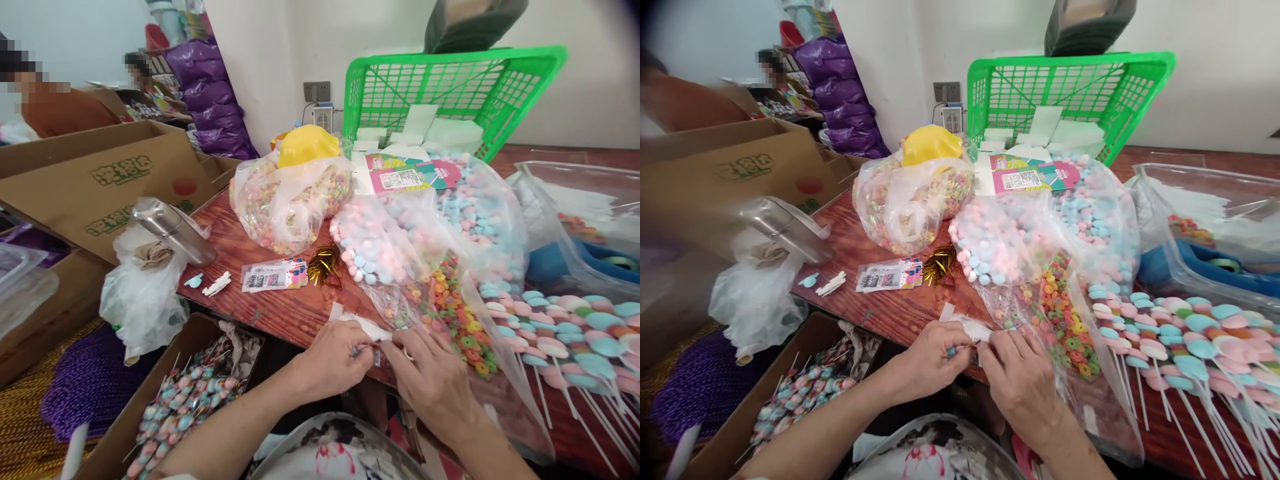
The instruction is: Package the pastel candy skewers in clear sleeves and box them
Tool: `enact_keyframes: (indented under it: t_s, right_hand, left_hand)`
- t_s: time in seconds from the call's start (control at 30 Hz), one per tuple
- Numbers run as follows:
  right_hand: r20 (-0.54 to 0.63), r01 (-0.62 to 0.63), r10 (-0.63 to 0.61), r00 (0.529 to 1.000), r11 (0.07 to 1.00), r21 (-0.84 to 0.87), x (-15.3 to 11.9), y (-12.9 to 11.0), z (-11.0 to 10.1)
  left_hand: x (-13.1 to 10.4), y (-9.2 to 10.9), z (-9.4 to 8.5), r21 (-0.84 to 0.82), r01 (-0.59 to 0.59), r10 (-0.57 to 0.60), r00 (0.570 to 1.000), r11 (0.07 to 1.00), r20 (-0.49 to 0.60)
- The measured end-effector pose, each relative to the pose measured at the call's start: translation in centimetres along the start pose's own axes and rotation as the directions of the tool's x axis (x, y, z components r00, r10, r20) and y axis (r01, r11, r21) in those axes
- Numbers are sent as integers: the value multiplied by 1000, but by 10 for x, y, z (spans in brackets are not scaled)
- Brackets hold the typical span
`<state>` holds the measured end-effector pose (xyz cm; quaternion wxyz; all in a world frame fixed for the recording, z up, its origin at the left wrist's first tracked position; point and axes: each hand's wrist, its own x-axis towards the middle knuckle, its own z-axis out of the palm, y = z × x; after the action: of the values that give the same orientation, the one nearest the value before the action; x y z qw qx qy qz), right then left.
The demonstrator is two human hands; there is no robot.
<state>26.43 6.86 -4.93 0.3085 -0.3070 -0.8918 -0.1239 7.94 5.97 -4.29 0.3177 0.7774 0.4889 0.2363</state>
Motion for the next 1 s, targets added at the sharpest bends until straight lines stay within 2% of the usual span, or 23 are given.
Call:
enact_keyframes:
  t_s: [0.13,0.2,0.27,0.3,0.37,0.4,0.43,0.47,0.53,0.6,0.7,0.77,0.83,0.9,0.97,1.0]
  right_hand:
    - [210,148,-139,968,989,-28,7,3,-9]
    - [317,165,-150,937,986,-23,13,5,-12]
    - [333,151,-134,933,988,-24,20,7,-15]
    - [290,124,-111,951,992,-27,22,9,-17]
    - [87,-5,4,996,1000,12,25,10,-20]
    - [-48,-110,114,992,991,76,24,8,-21]
    - [-154,-222,250,956,959,178,22,5,-21]
    - [-203,-320,388,899,899,300,19,0,-19]
    - [-141,-447,578,804,743,499,12,-11,-14]
    - [-11,-503,634,773,624,598,5,-19,-7]
    - [70,-513,660,748,507,693,-1,-19,-3]
    - [127,-517,657,743,443,733,-4,-12,-7]
    - [249,-548,626,739,344,762,-7,-4,-13]
    - [447,-604,559,698,125,787,-11,2,-17]
    - [625,-635,439,646,-144,759,-15,6,-17]
    - [680,-638,375,630,-249,728,-17,6,-16]
  left_hand:
    - [-4,6,5,227,11,-32,996,974,89]
    - [-3,9,8,177,-11,-12,992,984,128]
    - [2,10,8,-24,-18,20,993,1000,113]
    - [4,9,8,-160,-5,17,997,987,76]
    - [9,7,6,-417,42,-59,998,908,-28]
    - [11,6,5,-514,65,-118,990,855,-72]
    - [12,5,4,-587,82,-173,980,806,-102]
    - [12,5,4,-635,92,-216,969,767,-121]
    - [12,7,4,-677,78,-231,963,732,-139]
    - [12,11,6,-674,45,-193,970,737,-146]
    - [13,17,8,-638,18,-151,977,770,-154]
    - [13,20,8,-637,20,-131,983,770,-128]
    - [13,22,8,-684,76,-136,990,726,-33]
    - [12,23,7,-743,209,-177,977,636,122]
    - [11,24,8,-766,346,-218,938,541,270]
    - [10,24,9,-764,397,-229,918,509,324]
